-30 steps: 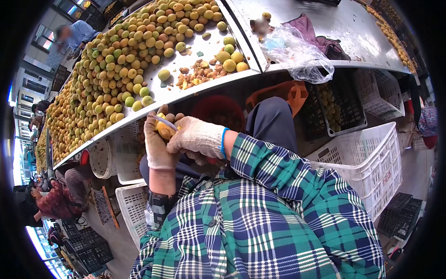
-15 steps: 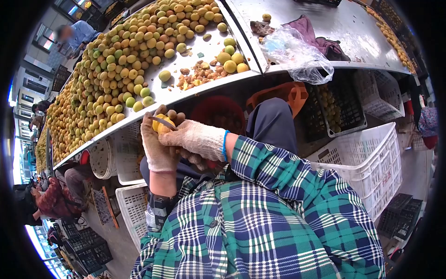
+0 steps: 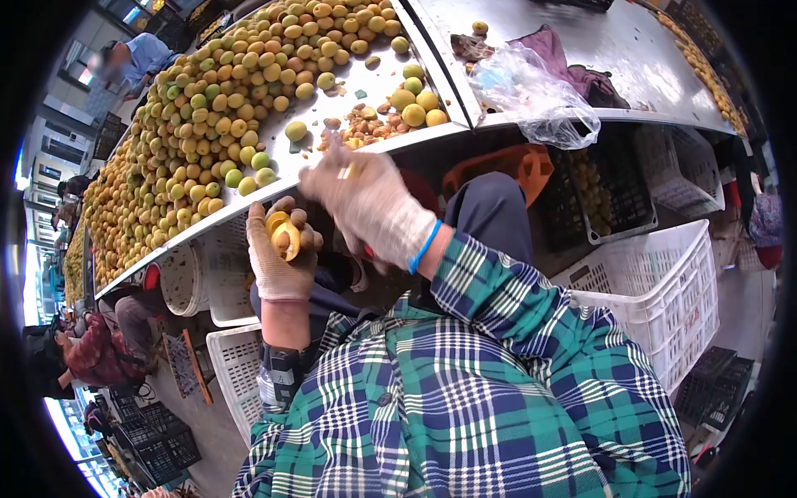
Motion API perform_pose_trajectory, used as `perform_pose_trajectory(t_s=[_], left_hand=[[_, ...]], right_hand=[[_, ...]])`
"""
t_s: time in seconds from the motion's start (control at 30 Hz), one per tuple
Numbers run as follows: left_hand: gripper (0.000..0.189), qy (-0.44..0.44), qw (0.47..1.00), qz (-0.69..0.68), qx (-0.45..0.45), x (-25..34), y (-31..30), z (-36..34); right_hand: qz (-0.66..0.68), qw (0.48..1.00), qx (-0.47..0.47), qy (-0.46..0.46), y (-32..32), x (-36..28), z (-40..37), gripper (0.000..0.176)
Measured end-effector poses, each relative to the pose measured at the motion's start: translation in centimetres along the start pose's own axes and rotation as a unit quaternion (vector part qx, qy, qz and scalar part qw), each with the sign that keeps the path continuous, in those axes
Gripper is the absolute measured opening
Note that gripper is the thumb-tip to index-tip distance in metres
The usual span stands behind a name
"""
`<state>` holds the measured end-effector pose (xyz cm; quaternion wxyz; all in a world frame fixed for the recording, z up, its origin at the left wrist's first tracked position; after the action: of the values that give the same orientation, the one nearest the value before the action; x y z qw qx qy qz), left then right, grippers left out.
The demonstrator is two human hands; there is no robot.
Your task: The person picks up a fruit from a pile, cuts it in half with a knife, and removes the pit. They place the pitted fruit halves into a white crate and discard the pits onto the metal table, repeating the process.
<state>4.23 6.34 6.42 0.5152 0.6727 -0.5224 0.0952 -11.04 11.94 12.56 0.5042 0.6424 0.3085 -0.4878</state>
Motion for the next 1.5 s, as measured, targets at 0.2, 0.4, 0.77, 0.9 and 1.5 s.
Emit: perform_pose_trajectory(t_s=[0.2,0.4,0.77,0.9,1.5], left_hand=[[0.051,-0.059,0.997,0.043,-0.015,-2.0,1.8,-1.0],[0.046,0.155,0.921,0.358,-0.018,-1.8,0.1,-0.2],[0.041,0.013,0.948,0.305,-0.089,-3.7,1.0,0.0],[0.059,0.040,0.891,0.448,-0.060,-2.8,2.8,-1.3],[0.041,-0.139,0.990,-0.002,-0.011,-3.0,2.1,0.2]], right_hand=[[0.257,0.957,0.093,-0.099,0.0,-2.7,0.8,0.020],[0.255,0.952,0.103,-0.136,0.2,-3.2,0.5,0.023],[0.232,0.964,0.071,-0.110,1.1,-2.9,-0.1,0.022],[0.293,0.954,0.056,-0.044,1.2,-2.0,0.0,0.027],[-0.238,0.916,0.007,-0.323,-0.3,-3.6,0.1,0.020]])
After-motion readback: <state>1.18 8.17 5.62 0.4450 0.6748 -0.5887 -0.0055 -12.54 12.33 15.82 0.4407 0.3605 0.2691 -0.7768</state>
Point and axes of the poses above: each hand's wrist, its own z-axis towards the middle knuckle, its own y-axis out of the palm, x = y × z, the point moved 6 cm from there along z, towards the middle knuckle, and after that the axes turned 8 degrees about -y, right-handed, at the moved point
